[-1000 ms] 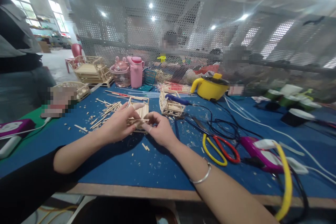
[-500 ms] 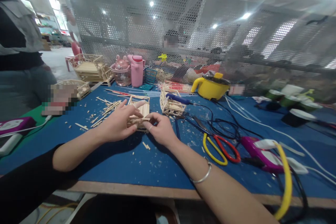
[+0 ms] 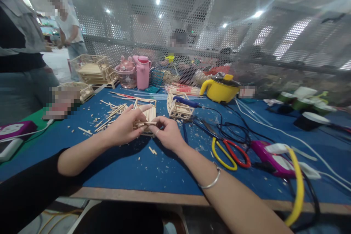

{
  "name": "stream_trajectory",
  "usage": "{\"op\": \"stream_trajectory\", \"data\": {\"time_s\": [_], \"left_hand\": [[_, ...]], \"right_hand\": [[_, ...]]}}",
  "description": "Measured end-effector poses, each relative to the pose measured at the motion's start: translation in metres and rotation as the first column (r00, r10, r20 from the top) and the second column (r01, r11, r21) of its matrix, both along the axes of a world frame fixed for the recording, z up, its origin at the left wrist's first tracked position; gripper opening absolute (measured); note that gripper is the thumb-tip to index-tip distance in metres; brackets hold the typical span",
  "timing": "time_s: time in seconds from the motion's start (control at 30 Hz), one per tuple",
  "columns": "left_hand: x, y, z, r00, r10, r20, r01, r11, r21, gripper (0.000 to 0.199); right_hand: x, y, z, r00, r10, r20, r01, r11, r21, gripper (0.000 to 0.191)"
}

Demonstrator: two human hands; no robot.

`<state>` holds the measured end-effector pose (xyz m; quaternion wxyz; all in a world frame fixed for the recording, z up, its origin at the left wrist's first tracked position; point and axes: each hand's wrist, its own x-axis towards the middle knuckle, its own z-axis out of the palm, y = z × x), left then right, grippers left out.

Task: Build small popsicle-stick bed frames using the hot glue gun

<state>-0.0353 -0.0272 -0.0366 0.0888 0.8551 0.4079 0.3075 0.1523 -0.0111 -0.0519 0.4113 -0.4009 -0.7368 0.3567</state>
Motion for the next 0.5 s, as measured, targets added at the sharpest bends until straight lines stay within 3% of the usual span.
{"op": "stream_trajectory", "data": {"time_s": [0.5], "left_hand": [[0.0030,-0.0048,0.0025,1.000,0.025,0.017,-0.025,1.000,0.017,0.060]], "right_hand": [[0.0013,0.0027,-0.0038,1.000,0.003,-0.001,-0.003,1.000,0.002,0.012]]}}
